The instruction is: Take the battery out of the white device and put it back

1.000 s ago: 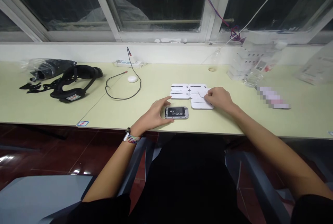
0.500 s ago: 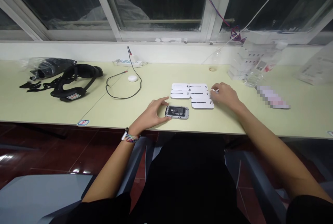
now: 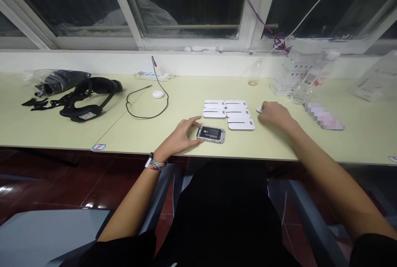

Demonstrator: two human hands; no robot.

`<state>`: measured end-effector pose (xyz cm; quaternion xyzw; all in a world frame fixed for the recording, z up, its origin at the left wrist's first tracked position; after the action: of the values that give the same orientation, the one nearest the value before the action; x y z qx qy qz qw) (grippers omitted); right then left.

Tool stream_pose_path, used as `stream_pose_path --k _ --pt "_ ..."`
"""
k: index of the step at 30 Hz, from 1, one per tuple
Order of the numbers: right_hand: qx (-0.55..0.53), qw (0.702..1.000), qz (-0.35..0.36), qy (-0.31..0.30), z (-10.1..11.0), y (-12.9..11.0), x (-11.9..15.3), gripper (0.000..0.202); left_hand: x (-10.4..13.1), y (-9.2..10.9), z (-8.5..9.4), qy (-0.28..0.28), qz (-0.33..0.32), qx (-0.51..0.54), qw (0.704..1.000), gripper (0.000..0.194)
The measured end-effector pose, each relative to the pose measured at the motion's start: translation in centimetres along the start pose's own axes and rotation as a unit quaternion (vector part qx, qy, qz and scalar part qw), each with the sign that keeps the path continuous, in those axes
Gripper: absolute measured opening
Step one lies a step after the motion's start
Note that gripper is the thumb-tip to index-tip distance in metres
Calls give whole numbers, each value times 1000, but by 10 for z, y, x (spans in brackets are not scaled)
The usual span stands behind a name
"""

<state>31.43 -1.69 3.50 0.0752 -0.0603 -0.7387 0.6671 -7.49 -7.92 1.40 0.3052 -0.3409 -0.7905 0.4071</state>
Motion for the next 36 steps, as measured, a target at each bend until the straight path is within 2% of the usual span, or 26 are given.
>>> stream_pose_path --k 3,5,8,10,13,16,18,21,25,27,28,31,33,36 --pt "54 997 16 59 5 -1 -5 25 0 0 1 8 -3 1 1000 82" --pt "51 988 26 142 13 -2 -4 25 1 -1 1 10 -5 0 1000 81" --pt "-30 953 87 288 24 -14 8 28 1 0 1 8 -11 -3 1000 79" --pt "-105 926 158 325 24 -27 18 28 1 -1 1 6 -13 -5 1000 79" --pt "-185 916 239 264 14 -48 26 31 1 -1 1 4 -11 -6 1000 80" --pt "-201 924 266 187 3 -55 28 34 1 1 0 3 -10 -6 1000 80" --pt "-190 928 270 170 0 -53 27 35 1 3 1 3 -11 -6 1000 80" --pt "-172 929 273 181 0 -48 26 38 2 6 1 -4 -15 -3 1000 81" --pt "-192 908 273 251 15 -53 33 37 2 7 1 -17 -7 14 1000 82" --pt "-228 884 304 272 28 -69 43 33 2 6 2 -15 -4 18 1000 82" --pt "-246 869 339 263 35 -82 50 30 2 5 2 -13 -5 18 1000 83" --pt "-262 828 460 187 48 -129 65 22 1 4 3 -12 -11 25 1000 87" --pt "-256 809 509 145 51 -158 68 23 0 2 3 -12 -8 35 999 90" --pt "-237 784 557 136 49 -190 64 25 0 -1 2 -10 2 49 999 96"
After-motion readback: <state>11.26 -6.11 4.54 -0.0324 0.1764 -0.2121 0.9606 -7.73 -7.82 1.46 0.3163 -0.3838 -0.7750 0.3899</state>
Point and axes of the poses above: each hand's wrist, its own x-axis away from the middle knuckle, its own z-axis out of the back of the hand, y = z × x, the point moved 5 cm from there along -x, towards the middle knuckle, and after that the axes turned 14 degrees about x, right-handed, at the moved point
